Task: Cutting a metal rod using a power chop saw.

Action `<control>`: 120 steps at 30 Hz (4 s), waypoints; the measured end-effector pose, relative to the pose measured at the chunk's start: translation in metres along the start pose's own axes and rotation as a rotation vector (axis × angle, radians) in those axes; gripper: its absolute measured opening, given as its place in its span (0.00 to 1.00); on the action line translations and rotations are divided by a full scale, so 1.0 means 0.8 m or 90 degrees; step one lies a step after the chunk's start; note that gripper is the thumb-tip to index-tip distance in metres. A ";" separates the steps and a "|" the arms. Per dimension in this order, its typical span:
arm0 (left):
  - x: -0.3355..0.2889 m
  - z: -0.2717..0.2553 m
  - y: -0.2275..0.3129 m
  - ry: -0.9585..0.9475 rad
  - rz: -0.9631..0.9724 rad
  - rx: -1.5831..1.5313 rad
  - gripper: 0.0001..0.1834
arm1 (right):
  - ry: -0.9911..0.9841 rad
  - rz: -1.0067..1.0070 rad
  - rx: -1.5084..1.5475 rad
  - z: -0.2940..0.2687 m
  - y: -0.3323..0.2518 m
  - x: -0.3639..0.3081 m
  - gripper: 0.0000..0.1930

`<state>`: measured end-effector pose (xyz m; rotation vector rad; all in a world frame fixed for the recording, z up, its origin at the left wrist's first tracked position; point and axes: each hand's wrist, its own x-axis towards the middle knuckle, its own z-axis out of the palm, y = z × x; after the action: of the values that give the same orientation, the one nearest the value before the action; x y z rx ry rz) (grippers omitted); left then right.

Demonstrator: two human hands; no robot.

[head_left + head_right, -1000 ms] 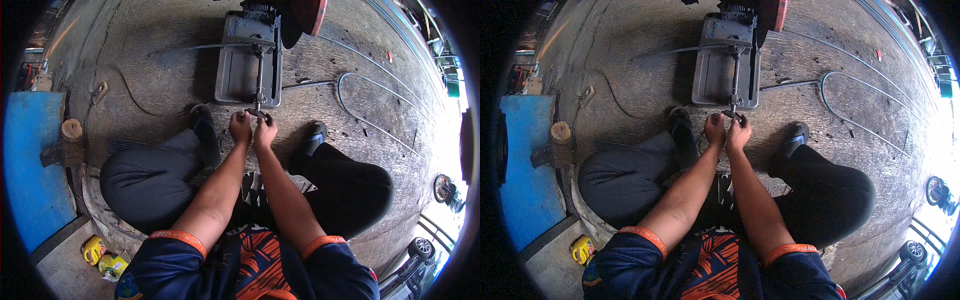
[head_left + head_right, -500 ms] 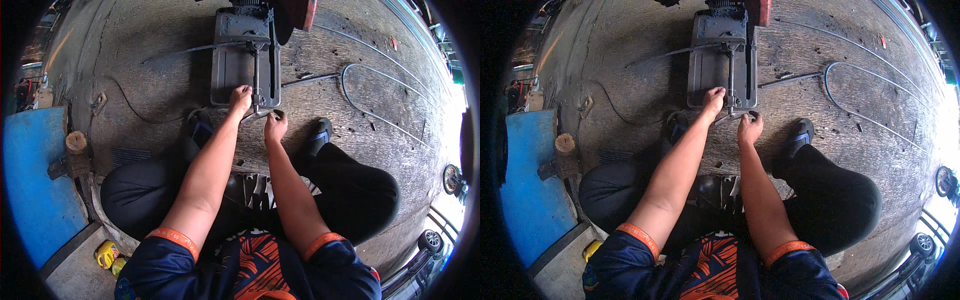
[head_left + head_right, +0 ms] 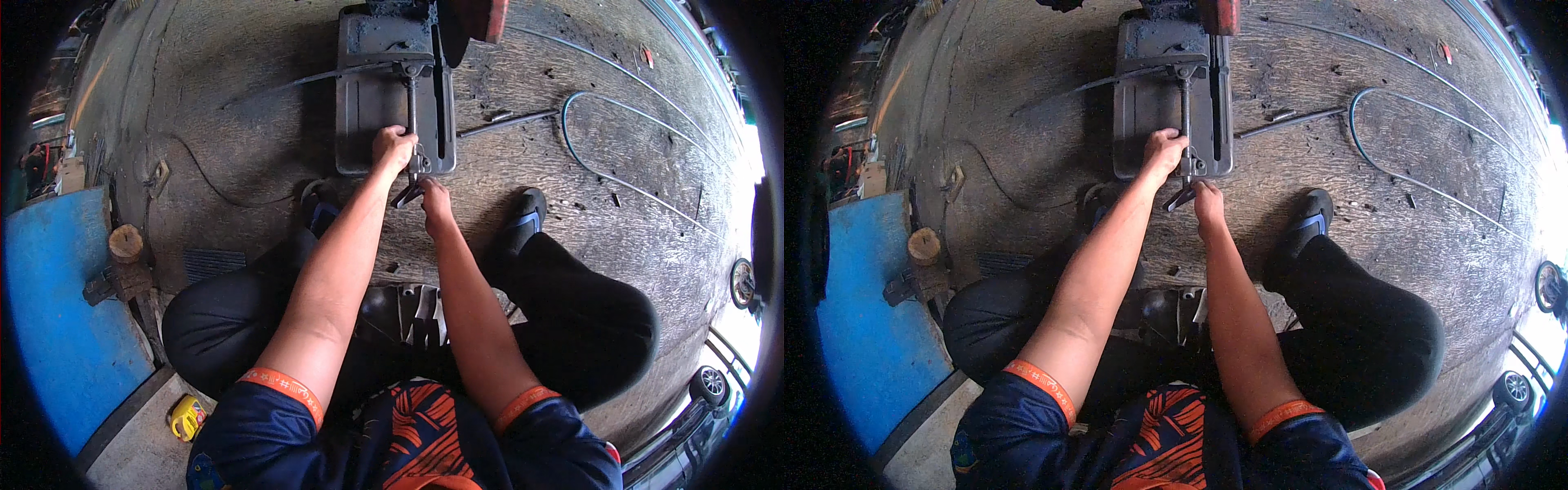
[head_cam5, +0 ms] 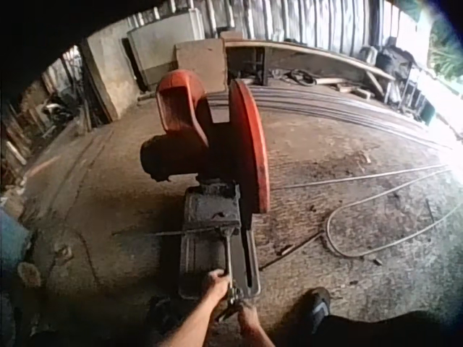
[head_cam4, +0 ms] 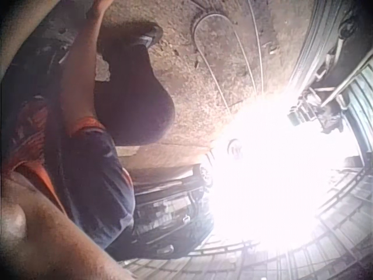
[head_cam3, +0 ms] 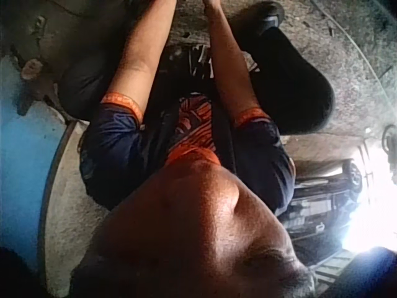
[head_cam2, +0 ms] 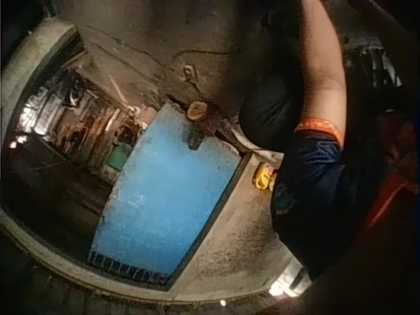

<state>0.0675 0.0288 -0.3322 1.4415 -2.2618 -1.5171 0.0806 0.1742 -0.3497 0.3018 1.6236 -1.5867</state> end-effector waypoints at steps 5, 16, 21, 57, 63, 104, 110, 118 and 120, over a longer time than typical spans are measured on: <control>-0.007 0.007 0.010 0.000 -0.031 0.011 0.18 | -0.023 0.320 0.511 -0.005 0.020 0.006 0.08; 0.056 -0.108 0.043 0.027 -0.011 0.226 0.19 | 0.250 -0.294 -0.111 0.024 0.010 -0.092 0.15; 0.138 -0.255 0.074 -0.064 0.141 0.686 0.15 | 0.274 -0.388 -0.004 0.032 -0.078 -0.080 0.15; 0.246 -0.169 -0.059 0.194 -0.304 -0.399 0.31 | 0.028 -0.090 -0.283 -0.047 0.036 -0.108 0.11; 0.201 -0.115 0.007 0.234 -0.354 -0.416 0.29 | 0.054 0.108 0.085 -0.035 -0.026 -0.095 0.29; 0.238 -0.185 -0.067 -0.113 -0.312 -0.671 0.07 | 0.064 -0.013 -0.931 -0.267 -0.281 0.196 0.14; 0.222 -0.172 -0.036 -0.093 -0.243 -0.707 0.09 | 0.470 -0.011 -0.448 -0.238 -0.188 0.249 0.25; 0.174 -0.168 0.028 0.054 -0.259 -0.592 0.13 | 0.327 -0.024 -0.332 -0.241 -0.158 0.258 0.20; 0.154 -0.140 0.060 0.026 -0.254 -0.600 0.12 | 0.236 -0.086 0.192 -0.236 -0.148 0.236 0.12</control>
<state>0.0233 -0.1332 -0.2897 1.5550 -0.9376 -2.1643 -0.1906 0.2571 -0.4206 0.6921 1.7002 -1.9724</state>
